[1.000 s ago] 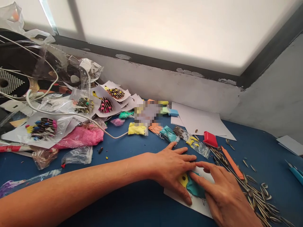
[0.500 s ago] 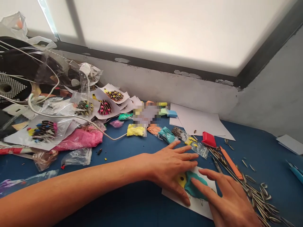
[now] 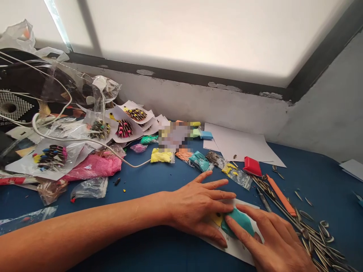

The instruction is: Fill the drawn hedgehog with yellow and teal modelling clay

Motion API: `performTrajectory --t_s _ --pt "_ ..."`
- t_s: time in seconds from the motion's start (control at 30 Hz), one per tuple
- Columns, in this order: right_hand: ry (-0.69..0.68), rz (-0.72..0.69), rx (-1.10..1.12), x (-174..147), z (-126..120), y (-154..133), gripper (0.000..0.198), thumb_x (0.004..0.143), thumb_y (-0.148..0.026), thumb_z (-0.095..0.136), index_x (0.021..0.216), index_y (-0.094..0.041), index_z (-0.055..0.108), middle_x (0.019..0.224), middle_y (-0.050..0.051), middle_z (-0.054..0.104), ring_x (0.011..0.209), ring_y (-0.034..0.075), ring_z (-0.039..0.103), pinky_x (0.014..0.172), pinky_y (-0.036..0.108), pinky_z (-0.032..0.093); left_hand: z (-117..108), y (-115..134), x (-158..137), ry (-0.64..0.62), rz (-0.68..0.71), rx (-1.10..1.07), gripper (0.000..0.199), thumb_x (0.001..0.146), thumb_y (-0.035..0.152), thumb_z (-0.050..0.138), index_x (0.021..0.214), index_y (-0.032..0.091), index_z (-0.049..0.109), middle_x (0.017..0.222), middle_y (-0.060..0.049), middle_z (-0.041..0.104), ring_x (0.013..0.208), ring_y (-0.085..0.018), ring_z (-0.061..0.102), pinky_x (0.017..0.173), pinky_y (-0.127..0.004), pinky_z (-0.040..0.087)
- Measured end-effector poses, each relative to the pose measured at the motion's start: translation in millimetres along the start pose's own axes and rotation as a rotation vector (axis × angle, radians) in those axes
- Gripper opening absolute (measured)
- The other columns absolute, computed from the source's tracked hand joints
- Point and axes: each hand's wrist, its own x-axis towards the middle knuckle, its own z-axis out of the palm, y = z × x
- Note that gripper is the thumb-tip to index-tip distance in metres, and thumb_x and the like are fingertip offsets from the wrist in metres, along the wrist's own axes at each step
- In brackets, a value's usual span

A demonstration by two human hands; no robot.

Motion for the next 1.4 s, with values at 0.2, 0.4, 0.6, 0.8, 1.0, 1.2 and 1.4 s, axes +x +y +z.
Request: performTrajectory --t_s 0.2,0.4,0.6,0.8,1.0,1.2,1.4 --pt "-0.037 0.030 0.030 -4 1 -2 0.040 0.091 -0.019 0.041 0.120 -0.027 0.067 0.119 0.011 0.068 0.104 0.026 0.063 0.084 0.041 0.047 1 0 -1 -0.013 -0.021 -0.009 0.062 0.086 0.054 0.061 0.137 0.020 0.051 0.151 -0.006 0.042 0.149 -0.027 0.018 0.121 -0.052 -0.006" --pt "-0.039 0.092 0.116 1 -8 -2 0.040 0.087 -0.013 0.045 0.117 -0.027 0.068 0.114 0.009 0.068 0.099 0.023 0.065 0.079 0.035 0.051 2 -1 -2 -0.024 -0.031 0.004 0.066 0.086 0.057 0.059 0.138 0.018 0.050 0.153 -0.009 0.039 0.149 -0.028 0.018 0.121 -0.051 -0.001" --pt "0.003 0.248 0.227 4 -13 -4 0.044 0.089 -0.012 0.044 0.120 -0.033 0.066 0.124 0.006 0.061 0.107 0.021 0.062 0.080 0.033 0.053 5 -3 -1 -0.008 -0.025 0.012 0.065 0.085 0.058 0.059 0.136 0.019 0.052 0.154 -0.011 0.038 0.149 -0.027 0.018 0.121 -0.051 0.000" --pt "-0.012 0.101 0.073 14 -12 -10 0.039 0.085 -0.010 0.046 0.112 -0.022 0.072 0.112 0.013 0.067 0.097 0.023 0.065 0.074 0.034 0.054 6 -2 -2 0.048 -0.051 0.012 0.081 0.080 0.060 0.064 0.143 0.014 0.042 0.158 -0.012 0.027 0.149 -0.026 0.016 0.122 -0.048 0.003" --pt "-0.033 0.090 0.013 16 -11 -10 0.038 0.086 -0.012 0.045 0.112 -0.021 0.072 0.112 0.015 0.067 0.098 0.024 0.065 0.073 0.035 0.056 5 -1 -3 0.054 -0.029 0.036 0.060 0.082 0.060 0.062 0.124 0.017 0.061 0.153 -0.011 0.038 0.148 -0.027 0.020 0.122 -0.049 0.003" --pt "-0.040 0.131 0.031 12 -10 -8 0.039 0.087 -0.012 0.044 0.112 -0.024 0.072 0.114 0.012 0.067 0.098 0.023 0.066 0.074 0.034 0.056 7 -2 -2 0.044 -0.043 0.020 0.060 0.081 0.058 0.065 0.125 0.018 0.061 0.148 -0.011 0.045 0.146 -0.028 0.026 0.122 -0.048 0.010" --pt "-0.097 0.218 0.128 4 -11 -5 0.040 0.087 -0.012 0.045 0.118 -0.027 0.066 0.122 0.008 0.062 0.106 0.018 0.065 0.078 0.028 0.056 10 -5 -1 0.092 -0.051 0.002 0.073 0.074 0.062 0.069 0.129 0.015 0.056 0.145 -0.014 0.049 0.145 -0.029 0.030 0.120 -0.047 0.017"
